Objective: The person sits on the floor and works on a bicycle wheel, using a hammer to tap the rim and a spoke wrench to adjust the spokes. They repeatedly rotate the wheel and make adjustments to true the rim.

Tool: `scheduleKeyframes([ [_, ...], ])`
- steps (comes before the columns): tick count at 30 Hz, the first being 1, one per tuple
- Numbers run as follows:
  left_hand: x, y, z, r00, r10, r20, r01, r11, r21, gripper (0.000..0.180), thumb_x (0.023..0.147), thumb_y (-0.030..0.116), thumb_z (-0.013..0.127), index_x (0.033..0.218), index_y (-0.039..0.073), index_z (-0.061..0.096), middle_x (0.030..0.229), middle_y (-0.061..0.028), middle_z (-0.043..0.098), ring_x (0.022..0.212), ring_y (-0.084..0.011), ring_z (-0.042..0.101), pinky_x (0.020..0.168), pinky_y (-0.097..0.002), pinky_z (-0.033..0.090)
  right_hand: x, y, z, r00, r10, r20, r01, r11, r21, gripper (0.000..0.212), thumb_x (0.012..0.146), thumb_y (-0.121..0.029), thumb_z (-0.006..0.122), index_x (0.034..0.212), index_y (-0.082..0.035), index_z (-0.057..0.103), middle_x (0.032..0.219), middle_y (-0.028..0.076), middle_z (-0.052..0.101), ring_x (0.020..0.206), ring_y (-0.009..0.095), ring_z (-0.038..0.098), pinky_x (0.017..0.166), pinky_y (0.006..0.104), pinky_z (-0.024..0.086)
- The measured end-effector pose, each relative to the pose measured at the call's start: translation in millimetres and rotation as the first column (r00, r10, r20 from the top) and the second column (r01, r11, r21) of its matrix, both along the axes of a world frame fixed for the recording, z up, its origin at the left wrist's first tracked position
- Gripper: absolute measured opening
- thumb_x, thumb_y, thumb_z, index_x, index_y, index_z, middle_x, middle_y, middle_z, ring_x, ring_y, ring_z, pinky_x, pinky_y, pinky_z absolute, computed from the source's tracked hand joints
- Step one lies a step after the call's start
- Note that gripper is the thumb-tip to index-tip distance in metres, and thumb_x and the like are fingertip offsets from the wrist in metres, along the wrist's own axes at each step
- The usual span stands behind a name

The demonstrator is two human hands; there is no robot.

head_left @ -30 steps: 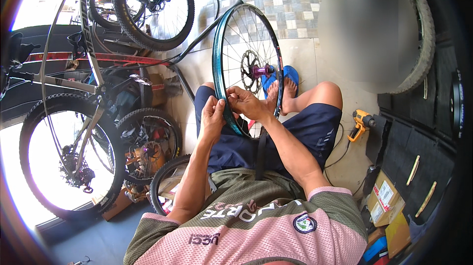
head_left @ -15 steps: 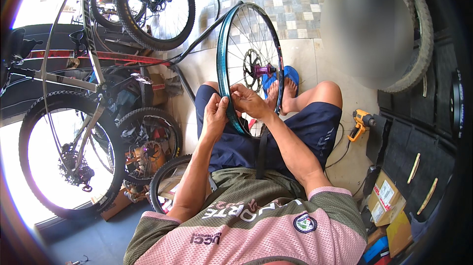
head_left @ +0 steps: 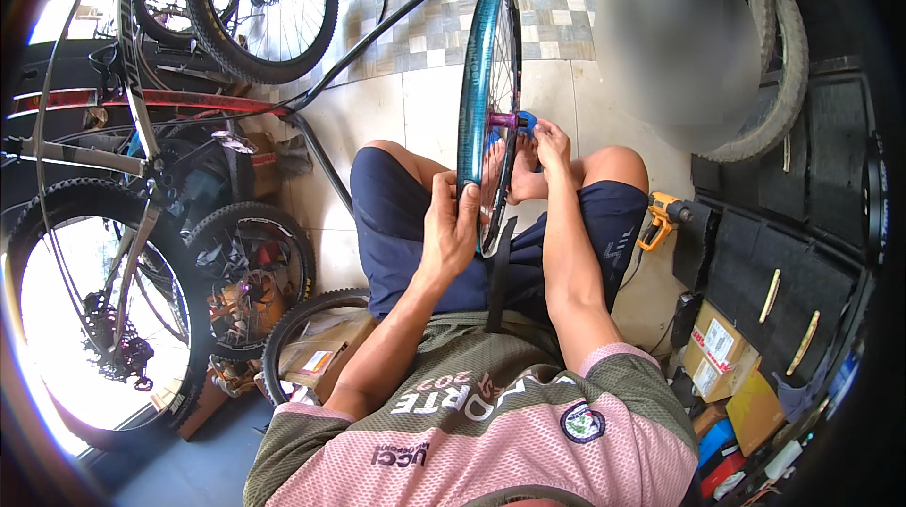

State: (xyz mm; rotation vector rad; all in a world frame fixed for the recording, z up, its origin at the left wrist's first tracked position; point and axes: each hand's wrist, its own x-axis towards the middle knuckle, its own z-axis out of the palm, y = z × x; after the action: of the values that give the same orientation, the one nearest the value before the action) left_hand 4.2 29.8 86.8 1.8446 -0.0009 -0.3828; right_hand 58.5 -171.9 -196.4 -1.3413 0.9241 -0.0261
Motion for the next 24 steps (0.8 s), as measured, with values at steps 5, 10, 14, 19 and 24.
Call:
scheduleKeyframes([
  [5,1.1,-1.4,-3.6,0.972,-0.042,0.233,0.007,0.989,0.149,0.056,0.094,0.017,0.075,0.137,-0.001,0.043,0.098,-0.0151,0.067,0.082,-0.0254,0.067,0.077,-0.0386,0.055,10.9,1.0,31.3,0.995,0.088,0.046,-0.089,0.996,0.004,0.022,0.100,-0.013,0.068,0.118,-0.004,0.074,0.096,0.001,0.073,0.081,0.007,0.063,0.066,0.0232,0.049],
  [10,5.3,6.7,6.0,0.975,-0.111,0.192,0.051,0.955,0.291,0.061,0.086,0.006,0.072,0.140,-0.005,0.044,0.112,-0.0269,0.060,0.103,-0.0434,0.062,0.090,-0.0487,0.052,9.4,5.0,21.2,0.991,0.134,0.026,-0.130,0.985,-0.111,0.023,0.097,-0.015,0.072,0.117,-0.003,0.075,0.089,-0.002,0.070,0.073,0.005,0.059,0.061,0.0215,0.045],
  [14,4.9,12.4,-2.8,0.983,-0.088,0.162,0.047,0.969,0.241,0.043,0.086,0.004,0.066,0.125,-0.004,0.051,0.095,-0.0232,0.065,0.085,-0.0398,0.067,0.079,-0.0451,0.055,11.6,6.9,29.1,0.987,0.159,0.010,-0.157,0.982,-0.109,0.022,0.097,-0.017,0.073,0.113,-0.003,0.075,0.081,-0.004,0.067,0.065,0.004,0.054,0.057,0.0216,0.042],
  [19,5.9,13.7,1.3,0.999,-0.036,-0.034,0.039,0.993,0.109,0.027,0.086,0.003,0.065,0.112,-0.001,0.057,0.084,-0.0175,0.070,0.072,-0.0321,0.071,0.069,-0.0388,0.056,10.0,8.3,24.7,0.984,0.169,0.053,-0.165,0.984,-0.063,0.021,0.098,-0.019,0.072,0.109,-0.002,0.075,0.077,-0.004,0.065,0.063,0.004,0.052,0.056,0.0221,0.041],
  [24,10.0,21.2,6.7,0.994,-0.075,-0.074,0.081,0.993,0.085,0.057,0.081,-0.003,0.060,0.135,-0.006,0.042,0.097,-0.0236,0.073,0.086,-0.0413,0.074,0.076,-0.0456,0.057,15.6,10.9,20.9,0.970,0.241,0.036,-0.232,0.959,-0.160,0.025,0.098,-0.023,0.072,0.104,0.001,0.076,0.077,-0.001,0.067,0.067,0.006,0.056,0.059,0.0238,0.045],
])
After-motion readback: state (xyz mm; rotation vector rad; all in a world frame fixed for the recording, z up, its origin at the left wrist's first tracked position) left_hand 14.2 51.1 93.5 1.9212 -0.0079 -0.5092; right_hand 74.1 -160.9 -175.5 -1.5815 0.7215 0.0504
